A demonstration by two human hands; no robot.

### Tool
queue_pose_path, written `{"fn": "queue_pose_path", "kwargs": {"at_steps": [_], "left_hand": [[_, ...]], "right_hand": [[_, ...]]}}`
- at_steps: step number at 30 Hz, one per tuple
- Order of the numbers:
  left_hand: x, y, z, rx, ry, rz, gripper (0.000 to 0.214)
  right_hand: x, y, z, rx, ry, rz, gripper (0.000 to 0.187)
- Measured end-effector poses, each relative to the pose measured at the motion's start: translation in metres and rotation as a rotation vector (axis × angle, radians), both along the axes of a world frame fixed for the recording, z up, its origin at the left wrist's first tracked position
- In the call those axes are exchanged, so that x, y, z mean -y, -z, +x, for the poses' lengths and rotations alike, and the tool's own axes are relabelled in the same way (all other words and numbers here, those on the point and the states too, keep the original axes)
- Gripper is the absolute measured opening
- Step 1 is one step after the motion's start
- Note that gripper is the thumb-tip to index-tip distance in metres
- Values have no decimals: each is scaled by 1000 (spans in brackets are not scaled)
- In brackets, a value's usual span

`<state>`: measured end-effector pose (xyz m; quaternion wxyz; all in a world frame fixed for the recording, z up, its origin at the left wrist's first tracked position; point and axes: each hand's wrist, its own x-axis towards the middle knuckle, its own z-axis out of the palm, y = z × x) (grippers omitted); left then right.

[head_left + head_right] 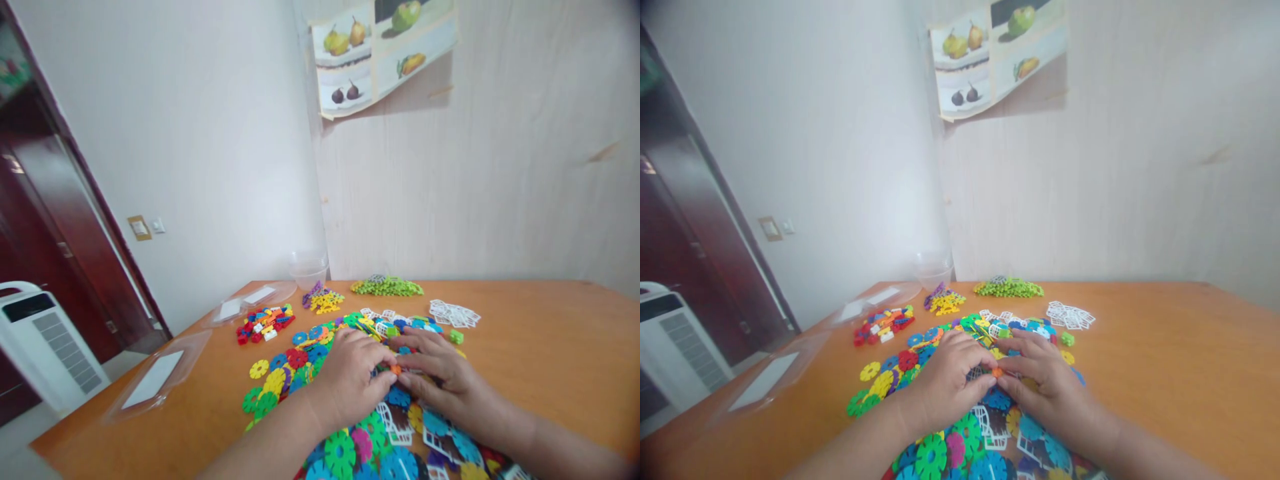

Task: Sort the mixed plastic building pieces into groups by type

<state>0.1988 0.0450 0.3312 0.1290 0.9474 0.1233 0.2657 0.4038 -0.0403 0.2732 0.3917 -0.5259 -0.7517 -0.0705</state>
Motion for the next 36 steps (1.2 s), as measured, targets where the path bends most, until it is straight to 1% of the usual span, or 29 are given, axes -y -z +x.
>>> {"fn": "queue_pose_path", "kwargs": {"at_steps": [3, 5, 8, 11, 14, 16, 18, 20, 22, 25, 29, 32, 36], "left_hand": [[-1, 2, 1, 44, 0, -49, 8], [-7, 1, 1, 71, -32, -55, 9], [-29, -1, -7, 120, -174, -22, 12], [-70, -3, -26, 187, -366, 5, 13], [-116, -4, -56, 268, -628, -27, 14], [-142, -4, -79, 292, -825, -64, 17], [-159, -3, -100, 290, -1030, -87, 23], [-169, -2, -118, 251, -1215, -79, 29], [-174, 2, -129, 197, -1315, -65, 31], [-176, 11, -137, 135, -1356, -84, 29], [-178, 20, -138, 88, -1359, -123, 27], [-179, 21, -138, 62, -1359, -131, 28], [-178, 17, -136, 52, -1373, -129, 31]], "right_hand": [[2, 0, -2, -22, 4, -17, 27], [4, 0, -1, -51, 23, -35, 28], [6, -1, 4, -108, 97, -61, 26], [5, -1, 13, -130, 138, -71, 24], [3, -1, 19, -126, 155, -51, 24], [1, 0, 22, -124, 174, -40, 23], [-1, 1, 23, -125, 190, -32, 23], [-2, 3, 24, -126, 204, -26, 24], [-3, 5, 25, -126, 216, -20, 24], [-4, 6, 26, -128, 223, -14, 25], [-3, 7, 26, -137, 232, 0, 24], [-3, 7, 26, -139, 235, -2, 24], [-4, 8, 29, -128, 241, -3, 22]]}}
